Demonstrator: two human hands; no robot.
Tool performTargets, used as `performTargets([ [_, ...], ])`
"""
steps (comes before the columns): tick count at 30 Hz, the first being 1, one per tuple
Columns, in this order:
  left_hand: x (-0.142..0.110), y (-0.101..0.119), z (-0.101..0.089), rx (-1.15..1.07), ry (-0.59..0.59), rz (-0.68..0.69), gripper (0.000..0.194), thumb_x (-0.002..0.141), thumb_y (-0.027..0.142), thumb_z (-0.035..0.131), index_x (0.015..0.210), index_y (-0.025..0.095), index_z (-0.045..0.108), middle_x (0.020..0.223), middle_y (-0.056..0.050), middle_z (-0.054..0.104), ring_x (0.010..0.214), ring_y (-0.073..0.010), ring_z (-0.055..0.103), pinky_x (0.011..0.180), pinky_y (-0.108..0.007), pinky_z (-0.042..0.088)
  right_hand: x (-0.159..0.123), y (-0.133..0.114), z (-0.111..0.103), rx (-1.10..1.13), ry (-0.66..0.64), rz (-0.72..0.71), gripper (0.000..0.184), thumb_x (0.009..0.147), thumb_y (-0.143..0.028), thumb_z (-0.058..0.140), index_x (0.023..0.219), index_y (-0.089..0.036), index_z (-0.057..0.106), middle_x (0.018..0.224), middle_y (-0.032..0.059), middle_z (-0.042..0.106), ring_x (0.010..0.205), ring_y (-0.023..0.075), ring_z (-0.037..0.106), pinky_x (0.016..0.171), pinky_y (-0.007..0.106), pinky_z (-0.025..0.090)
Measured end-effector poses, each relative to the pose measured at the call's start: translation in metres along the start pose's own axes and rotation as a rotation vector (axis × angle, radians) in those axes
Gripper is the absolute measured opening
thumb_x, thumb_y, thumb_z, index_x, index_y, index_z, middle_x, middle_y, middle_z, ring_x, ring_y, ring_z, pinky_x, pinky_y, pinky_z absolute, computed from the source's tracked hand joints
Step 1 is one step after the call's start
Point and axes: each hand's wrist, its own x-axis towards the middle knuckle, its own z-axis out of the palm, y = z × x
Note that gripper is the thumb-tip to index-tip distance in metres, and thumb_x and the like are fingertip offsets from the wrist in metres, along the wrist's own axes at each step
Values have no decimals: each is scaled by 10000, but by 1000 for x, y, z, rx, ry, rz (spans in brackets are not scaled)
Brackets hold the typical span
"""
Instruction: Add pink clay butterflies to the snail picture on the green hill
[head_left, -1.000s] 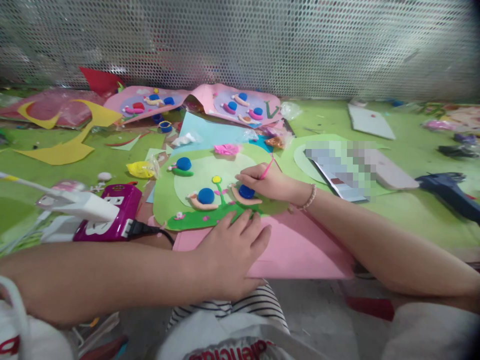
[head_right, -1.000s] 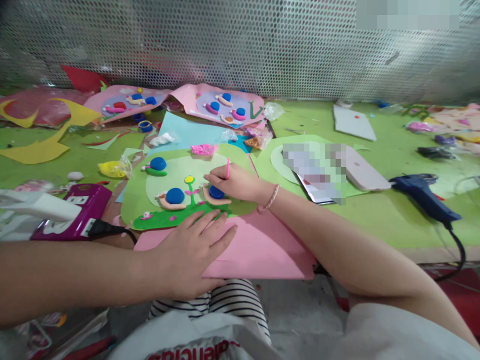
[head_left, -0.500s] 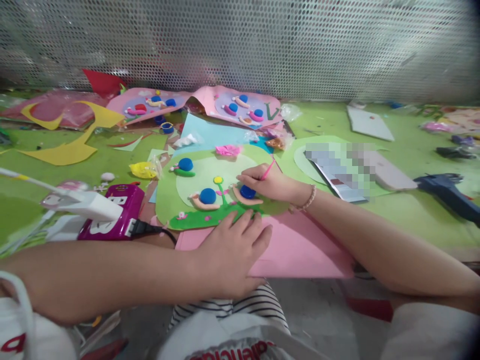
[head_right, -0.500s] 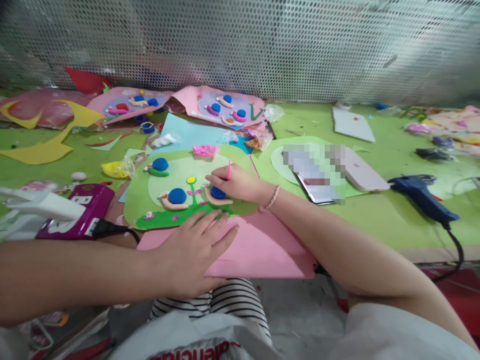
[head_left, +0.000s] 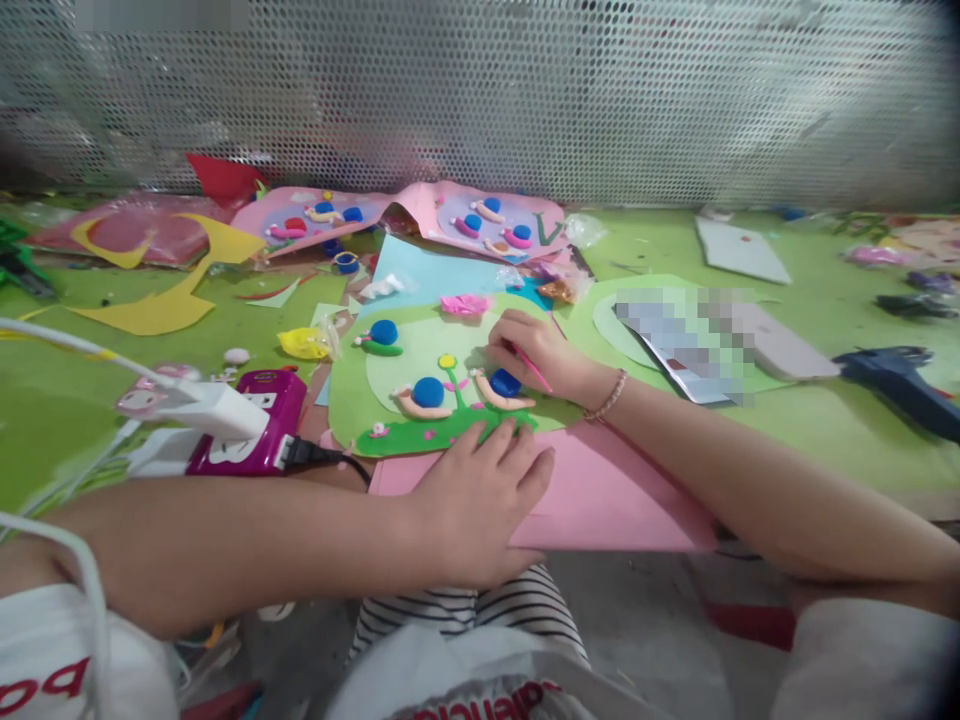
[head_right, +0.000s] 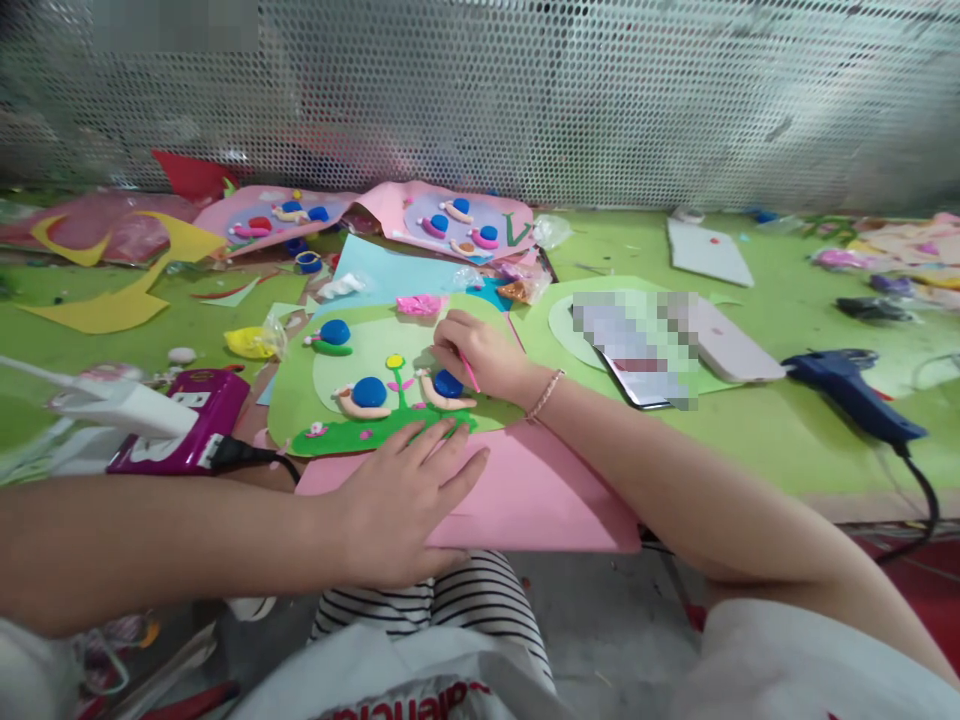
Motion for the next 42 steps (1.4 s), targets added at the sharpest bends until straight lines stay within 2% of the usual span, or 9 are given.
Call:
performTargets([
  [6, -1, 2, 0, 16, 15, -6, 813, 817, 633, 483, 1396, 71, 380, 1424, -237, 393, 1293, -389, 356, 1038, -528, 302, -3, 14, 7, -111, 54, 46, 123, 843, -131, 437, 902, -128, 546, 911, 110, 510, 770, 161, 496, 728, 296, 459],
  [12, 0, 2, 2, 19, 12, -17, 806, 816, 616, 500, 1398, 72, 380, 1427, -229, 396, 1304, -384, 345, 1038, -530, 306, -6, 19, 4, -337, -89, 297, 210, 795, -101, 456, 967, -78, 576, 992, 163, 507, 760, 191, 489, 730, 329, 448],
  [16, -1, 1, 4, 20, 38, -13, 801, 819, 616, 491, 1390, 64, 388, 1412, -230, 415, 1288, -381, 358, 1017, -527, 326, 0, 16, -6, -402, -175, 273, 300, 720, -29, 454, 991, -73, 573, 1044, 158, 494, 784, 187, 493, 696, 292, 414],
  [21, -1, 0, 5, 41, 81, 12, 796, 817, 617, 486, 1372, 53, 398, 1395, -236, 425, 1271, -386, 366, 999, -520, 334, 35, 12, -6, -524, -248, 115, 344, 768, -29, 400, 1057, -100, 573, 1127, 161, 492, 831, 209, 486, 662, 303, 355],
  [26, -2, -1, 4, 31, 82, 17, 767, 821, 602, 476, 1358, 57, 412, 1359, -219, 458, 1243, -373, 389, 991, -505, 342, 102, -3, 10, -554, -188, 90, 393, 794, -8, 349, 1113, -83, 566, 1183, 195, 478, 1032, 294, 469, 796, 378, 365],
  [30, -2, -2, 3, 39, 81, 31, 793, 820, 599, 476, 1368, 33, 386, 1354, -248, 444, 1246, -385, 383, 989, -503, 340, 153, -4, 29, -526, -286, 105, 437, 869, -189, 418, 1277, -38, 456, 1285, 235, 420, 1192, 349, 394, 901, 422, 363],
  [32, -2, -3, 3, 48, 86, 32, 806, 822, 601, 469, 1377, 24, 371, 1362, -259, 429, 1248, -390, 379, 992, -508, 331, 169, 0, 38, -504, -398, 170, 517, 877, -293, 460, 1339, -68, 405, 1331, 224, 406, 1232, 356, 379, 944, 431, 351],
  [37, -2, -3, 5, 68, 65, 39, 803, 833, 600, 446, 1385, 23, 354, 1382, -262, 406, 1257, -388, 364, 993, -504, 322, 178, 9, 49, -451, -549, 235, 399, 850, -264, 508, 1228, -140, 548, 1095, 156, 617, 1000, 267, 581, 799, 335, 429],
  [42, -3, -4, 4, 33, 78, 42, 817, 804, 614, 488, 1379, 47, 360, 1365, -252, 421, 1262, -390, 361, 1048, -538, 226, 154, 0, 31, -420, -411, 192, 366, 898, -162, 405, 1233, -126, 547, 1144, 181, 577, 1008, 258, 580, 811, 342, 427],
])
